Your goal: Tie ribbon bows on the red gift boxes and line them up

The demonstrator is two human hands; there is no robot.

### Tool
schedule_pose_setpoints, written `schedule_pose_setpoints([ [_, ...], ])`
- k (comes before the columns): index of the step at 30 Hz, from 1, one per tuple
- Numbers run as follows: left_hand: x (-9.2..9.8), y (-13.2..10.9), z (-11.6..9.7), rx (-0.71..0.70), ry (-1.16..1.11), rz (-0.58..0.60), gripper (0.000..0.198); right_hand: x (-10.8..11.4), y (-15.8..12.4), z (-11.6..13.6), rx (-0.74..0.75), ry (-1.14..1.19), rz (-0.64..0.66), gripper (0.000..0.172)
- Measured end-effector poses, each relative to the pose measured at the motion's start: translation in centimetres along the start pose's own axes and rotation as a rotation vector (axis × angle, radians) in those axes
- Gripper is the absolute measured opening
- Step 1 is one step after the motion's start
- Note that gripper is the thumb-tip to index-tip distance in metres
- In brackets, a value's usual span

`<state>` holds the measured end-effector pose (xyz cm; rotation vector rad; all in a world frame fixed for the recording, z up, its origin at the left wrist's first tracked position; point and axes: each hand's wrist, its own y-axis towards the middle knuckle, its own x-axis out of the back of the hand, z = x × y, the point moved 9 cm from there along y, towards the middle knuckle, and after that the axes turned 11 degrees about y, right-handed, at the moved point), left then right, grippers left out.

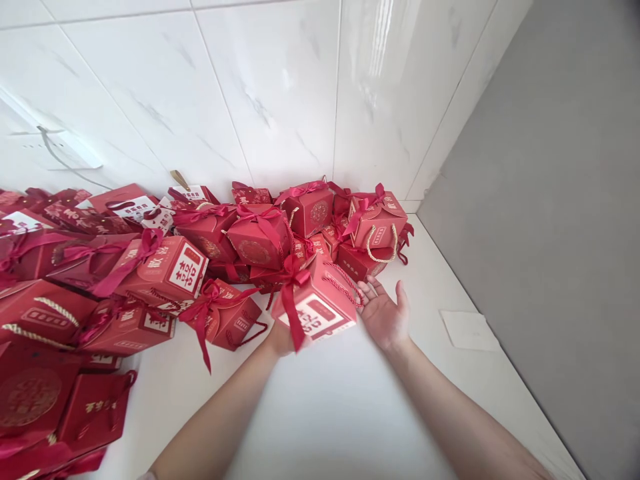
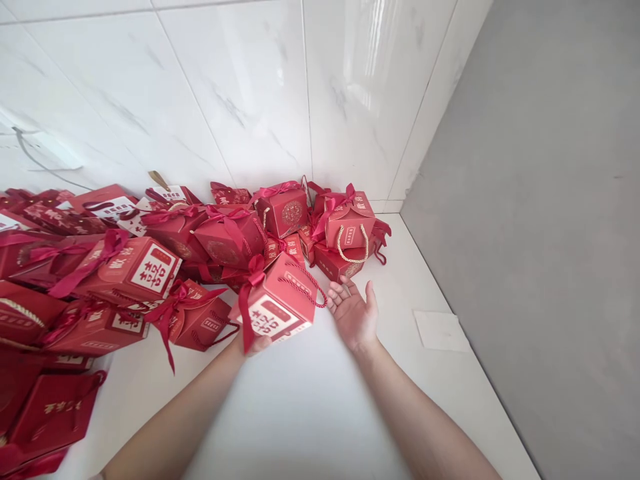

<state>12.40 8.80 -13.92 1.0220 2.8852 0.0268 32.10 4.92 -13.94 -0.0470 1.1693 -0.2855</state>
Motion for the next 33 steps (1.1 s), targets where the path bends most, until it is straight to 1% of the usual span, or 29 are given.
schedule_pose_setpoints([
  [3,-0.6,0.3,-1.9,-0.085,-0.1,0.039,0.08,0.1,0.2,-0.5,-0.045,0.047,0.004,0.042],
  [5,-1.3,0.6,-3.4,-0.102,-0.174,0.099,0.082,-0.1,0.2,-0.9,-0.078,0.068,0.016,0.039],
  [7,-2.1,0.9,-4.3,-0.048,-0.247,0.194,0.085,-0.3,0.1,-1.1,-0.098,0.069,0.021,0.037],
  [9,-3.1,0.7,-4.5,0.049,-0.321,0.31,0.087,-0.4,0.0,-1.1,-0.101,0.054,0.021,0.035],
  [11,-3.9,0.3,-4.5,0.133,-0.388,0.413,0.09,-0.5,0.0,-1.0,-0.095,0.044,0.027,0.034],
  [14,-4.6,-0.4,-4.1,0.202,-0.421,0.497,0.092,-0.7,-0.1,-1.0,-0.091,0.054,0.042,0.034],
  [18,-5.1,-0.7,-3.5,0.26,-0.439,0.527,0.09,-0.8,-0.2,-1.0,-0.098,0.079,0.035,0.033],
  [21,-5.5,-0.9,-3.2,0.329,-0.45,0.574,0.09,-1.0,-0.4,-0.9,-0.103,0.084,0.038,0.032],
  [24,-5.4,-1.2,-2.7,0.39,-0.451,0.598,0.092,-1.1,-0.4,-0.8,-0.1,0.096,0.037,0.033],
  [27,-5.0,-1.2,-2.3,0.406,-0.474,0.586,0.092,-1.0,-0.4,-0.8,-0.101,0.103,0.026,0.033],
  [30,-5.2,-1.6,-1.9,0.411,-0.47,0.636,0.091,-0.9,-0.3,-0.9,-0.101,0.1,0.013,0.032],
  [33,-5.3,-1.8,-1.6,0.397,-0.414,0.677,0.095,-1.0,-0.4,-1.0,-0.115,0.11,0.012,0.032],
])
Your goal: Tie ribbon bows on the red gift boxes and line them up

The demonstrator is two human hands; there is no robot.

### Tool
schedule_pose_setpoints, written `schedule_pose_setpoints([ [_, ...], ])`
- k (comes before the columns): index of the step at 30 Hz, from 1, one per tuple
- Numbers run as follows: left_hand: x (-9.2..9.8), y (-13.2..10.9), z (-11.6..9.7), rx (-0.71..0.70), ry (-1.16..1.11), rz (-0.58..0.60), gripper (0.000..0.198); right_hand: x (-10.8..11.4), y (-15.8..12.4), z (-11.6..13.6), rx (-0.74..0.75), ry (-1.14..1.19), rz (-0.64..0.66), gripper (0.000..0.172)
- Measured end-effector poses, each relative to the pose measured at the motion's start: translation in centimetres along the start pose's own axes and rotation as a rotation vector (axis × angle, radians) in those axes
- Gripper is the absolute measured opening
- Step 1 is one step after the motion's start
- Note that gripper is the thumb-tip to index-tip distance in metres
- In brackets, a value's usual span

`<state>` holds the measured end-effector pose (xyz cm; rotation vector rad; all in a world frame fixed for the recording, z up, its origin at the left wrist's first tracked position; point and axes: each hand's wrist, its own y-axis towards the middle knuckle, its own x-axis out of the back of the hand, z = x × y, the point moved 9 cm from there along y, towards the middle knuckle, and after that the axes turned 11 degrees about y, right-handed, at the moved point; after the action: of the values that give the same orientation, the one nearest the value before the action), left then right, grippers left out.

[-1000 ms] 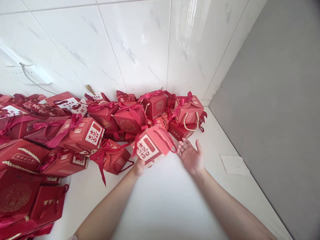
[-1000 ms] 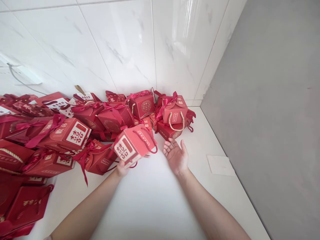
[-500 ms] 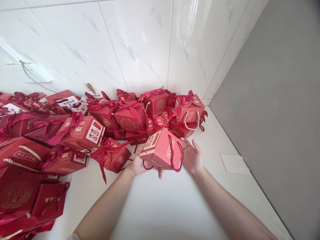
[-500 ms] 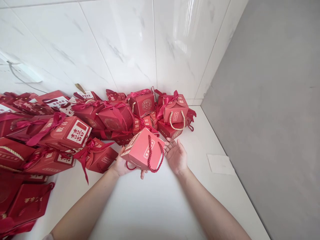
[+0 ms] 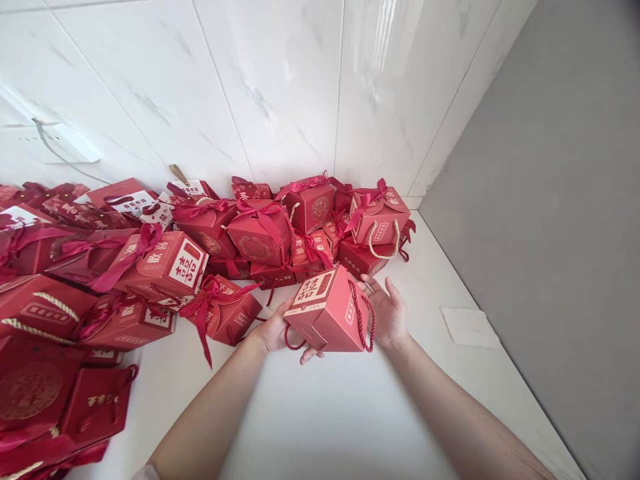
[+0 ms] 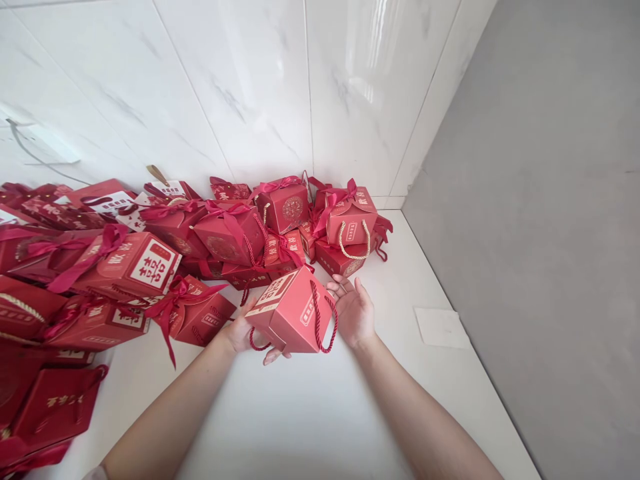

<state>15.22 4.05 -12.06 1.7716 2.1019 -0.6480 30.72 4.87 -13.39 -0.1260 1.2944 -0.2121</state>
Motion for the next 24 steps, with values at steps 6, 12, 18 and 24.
schedule_pose_setpoints([
  [6,0.12,0.04,0.19,0.008,0.024,-0.019,0.096,-0.03,-0.12,-0.01,-0.004,0.008,-0.007,0.029],
  [12,-0.13,0.1,-0.09,-0.003,0.047,-0.016,0.094,0.28,0.01,0.0,0.001,-0.001,-0.004,0.03],
  [18,-0.08,0.15,-0.33,-0.05,0.045,-0.02,0.082,0.43,-0.01,-0.02,-0.003,-0.013,0.003,0.03],
  [24,-0.14,0.17,-0.31,-0.058,0.07,-0.02,0.082,0.43,0.01,-0.1,-0.019,-0.006,0.002,0.031],
])
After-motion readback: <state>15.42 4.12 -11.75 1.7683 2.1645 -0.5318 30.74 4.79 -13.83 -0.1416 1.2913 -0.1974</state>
